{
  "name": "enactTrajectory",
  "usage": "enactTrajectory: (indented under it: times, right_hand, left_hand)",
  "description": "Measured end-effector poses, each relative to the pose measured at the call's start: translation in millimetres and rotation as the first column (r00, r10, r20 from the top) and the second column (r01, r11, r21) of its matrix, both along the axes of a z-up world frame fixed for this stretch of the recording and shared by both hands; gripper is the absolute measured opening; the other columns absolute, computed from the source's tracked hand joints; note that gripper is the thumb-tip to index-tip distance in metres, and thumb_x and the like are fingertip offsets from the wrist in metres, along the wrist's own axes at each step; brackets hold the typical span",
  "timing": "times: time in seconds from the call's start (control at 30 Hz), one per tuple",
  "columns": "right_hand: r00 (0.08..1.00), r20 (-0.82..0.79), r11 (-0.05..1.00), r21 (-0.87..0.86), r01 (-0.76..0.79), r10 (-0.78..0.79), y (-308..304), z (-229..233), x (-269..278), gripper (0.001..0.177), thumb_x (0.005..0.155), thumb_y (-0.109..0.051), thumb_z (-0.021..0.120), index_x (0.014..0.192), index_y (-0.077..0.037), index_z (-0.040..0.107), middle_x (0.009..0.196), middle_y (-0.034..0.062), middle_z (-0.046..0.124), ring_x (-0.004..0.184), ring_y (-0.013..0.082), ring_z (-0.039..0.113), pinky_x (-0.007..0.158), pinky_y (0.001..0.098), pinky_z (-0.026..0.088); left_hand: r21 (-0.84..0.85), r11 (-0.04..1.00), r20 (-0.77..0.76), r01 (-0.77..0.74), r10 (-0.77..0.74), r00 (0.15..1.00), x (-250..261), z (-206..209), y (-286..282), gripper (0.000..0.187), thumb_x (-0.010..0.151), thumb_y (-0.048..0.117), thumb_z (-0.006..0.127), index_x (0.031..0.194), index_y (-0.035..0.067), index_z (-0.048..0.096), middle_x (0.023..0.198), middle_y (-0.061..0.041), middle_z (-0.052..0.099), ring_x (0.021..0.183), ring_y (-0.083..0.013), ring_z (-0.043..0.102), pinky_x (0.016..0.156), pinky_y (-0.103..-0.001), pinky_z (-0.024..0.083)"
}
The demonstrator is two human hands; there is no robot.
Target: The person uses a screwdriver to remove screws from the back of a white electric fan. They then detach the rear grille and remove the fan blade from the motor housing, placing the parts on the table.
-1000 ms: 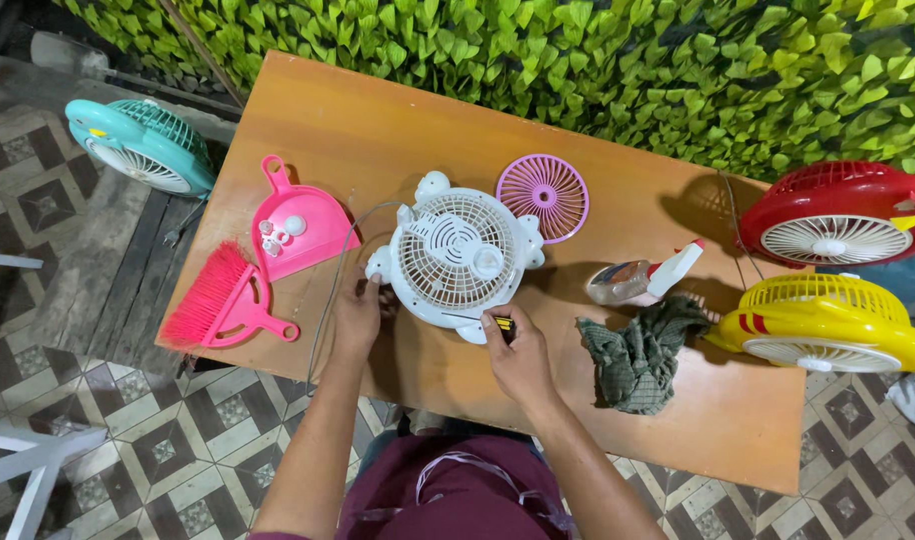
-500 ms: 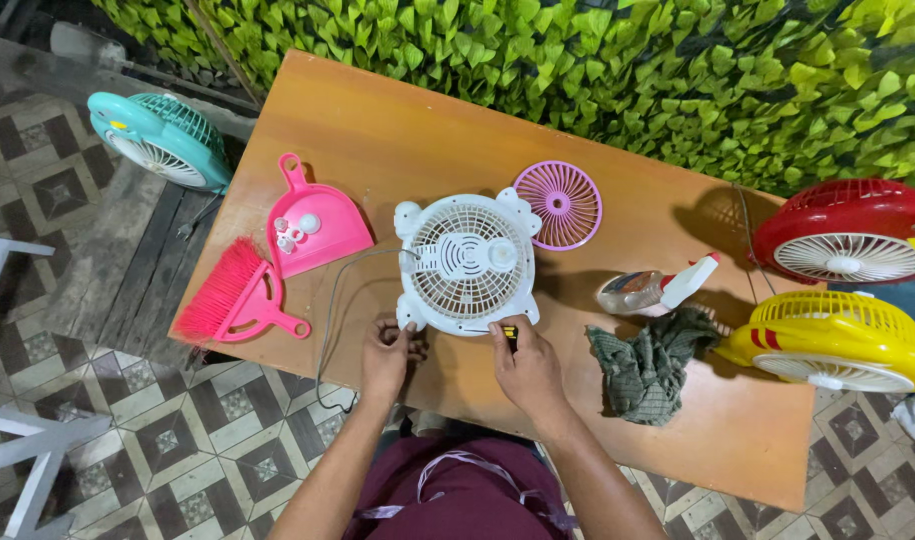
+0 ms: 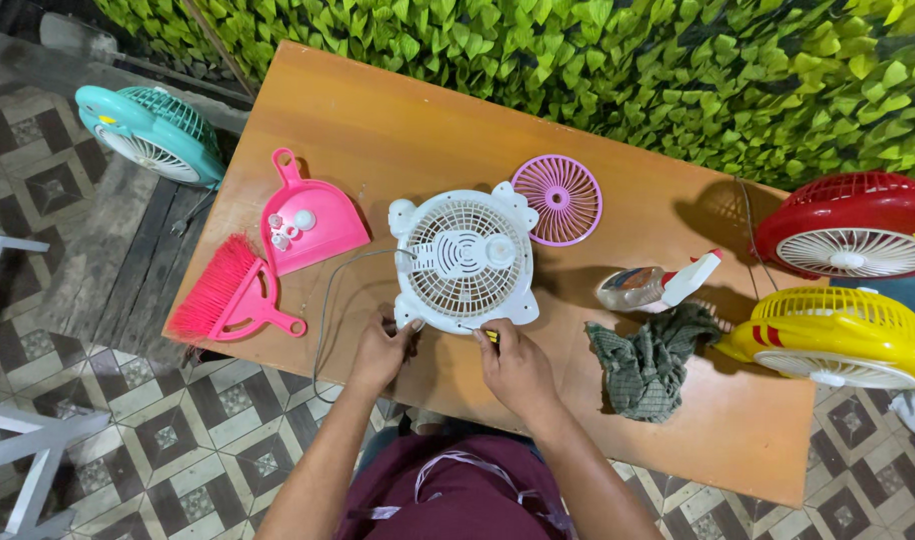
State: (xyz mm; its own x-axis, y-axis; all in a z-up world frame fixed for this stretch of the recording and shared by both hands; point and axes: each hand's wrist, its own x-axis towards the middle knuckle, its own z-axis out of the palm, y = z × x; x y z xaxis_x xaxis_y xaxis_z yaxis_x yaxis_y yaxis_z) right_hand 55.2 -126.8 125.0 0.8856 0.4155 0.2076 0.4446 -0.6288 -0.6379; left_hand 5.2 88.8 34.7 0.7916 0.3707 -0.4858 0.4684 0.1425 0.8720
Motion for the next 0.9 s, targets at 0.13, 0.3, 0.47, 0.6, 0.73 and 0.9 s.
enactTrajectory:
  times: [0.13,0.3,0.47,0.6,0.73,0.9]
  right_hand:
    - [0.995,0.074,0.992,-0.115,-0.059,0.068,1.7,-3.9,-5.8,0.02,0.097,-0.023,0.067,0.107,-0.008,0.056,0.084,0.0168,0.072,0.074,0.0378,0.071,0.063,0.047,0.056]
    - [0.997,0.053,0.981,-0.186,-0.052,0.063,3.3,-5.7,-3.1,0.023,0.099,-0.026,0.066,0.106,-0.008,0.055,0.075,0.0169,0.071,0.065,0.0369,0.07,0.055,0.0464,0.055]
    - [0.999,0.022,0.977,-0.214,-0.018,0.023,4.6,-4.0,2.5,0.025,0.1,-0.029,0.065,0.106,-0.008,0.055,0.067,0.0178,0.068,0.062,0.038,0.069,0.052,0.0476,0.054]
    - [0.998,-0.027,0.964,-0.26,0.051,-0.06,2.1,-4.4,7.5,0.027,0.097,-0.033,0.067,0.106,-0.01,0.055,0.066,0.0192,0.069,0.064,0.0408,0.069,0.053,0.0513,0.053]
    - [0.999,-0.045,0.981,-0.192,0.012,-0.021,-5.0,-3.4,2.2,0.024,0.098,-0.028,0.066,0.108,-0.009,0.055,0.073,0.0195,0.071,0.069,0.0411,0.069,0.059,0.0522,0.054]
    - [1.0,-0.005,0.997,-0.081,-0.017,0.017,-12.5,-2.9,-10.3,0.02,0.097,-0.024,0.068,0.106,-0.01,0.057,0.085,0.0166,0.074,0.074,0.039,0.07,0.062,0.0488,0.055]
  left_hand:
    - [0.166,0.986,0.017,0.016,-0.019,1.0,-1.9,-0.2,1.5,0.033,0.09,0.018,0.079,0.108,-0.002,0.06,0.087,-0.008,0.073,0.075,-0.0137,0.068,0.065,-0.028,0.055]
    - [0.274,0.957,0.062,0.089,-0.11,0.992,6.7,19.3,9.4,0.044,0.084,0.02,0.08,0.116,-0.001,0.059,0.098,-0.012,0.071,0.086,-0.0221,0.07,0.076,-0.035,0.055]
    - [0.437,0.888,0.092,0.144,-0.204,0.975,9.7,38.0,5.2,0.05,0.081,0.019,0.085,0.118,-0.005,0.061,0.108,-0.019,0.067,0.093,-0.0292,0.068,0.082,-0.04,0.054]
    - [0.249,0.96,0.004,0.131,-0.137,0.991,9.3,34.6,-3.4,0.045,0.086,0.015,0.079,0.122,-0.005,0.063,0.108,-0.022,0.07,0.088,-0.0266,0.066,0.076,-0.038,0.054]
    - [-0.035,0.999,0.063,-0.024,0.026,0.998,3.9,16.9,-11.1,0.057,0.085,0.015,0.074,0.132,-0.001,0.045,0.115,-0.013,0.066,0.094,-0.0156,0.068,0.073,-0.031,0.061]
    - [0.266,0.963,0.128,0.051,-0.088,0.988,-6.0,-6.5,-5.2,0.055,0.089,0.017,0.077,0.131,-0.003,0.047,0.118,-0.019,0.066,0.104,-0.0255,0.067,0.088,-0.036,0.054]
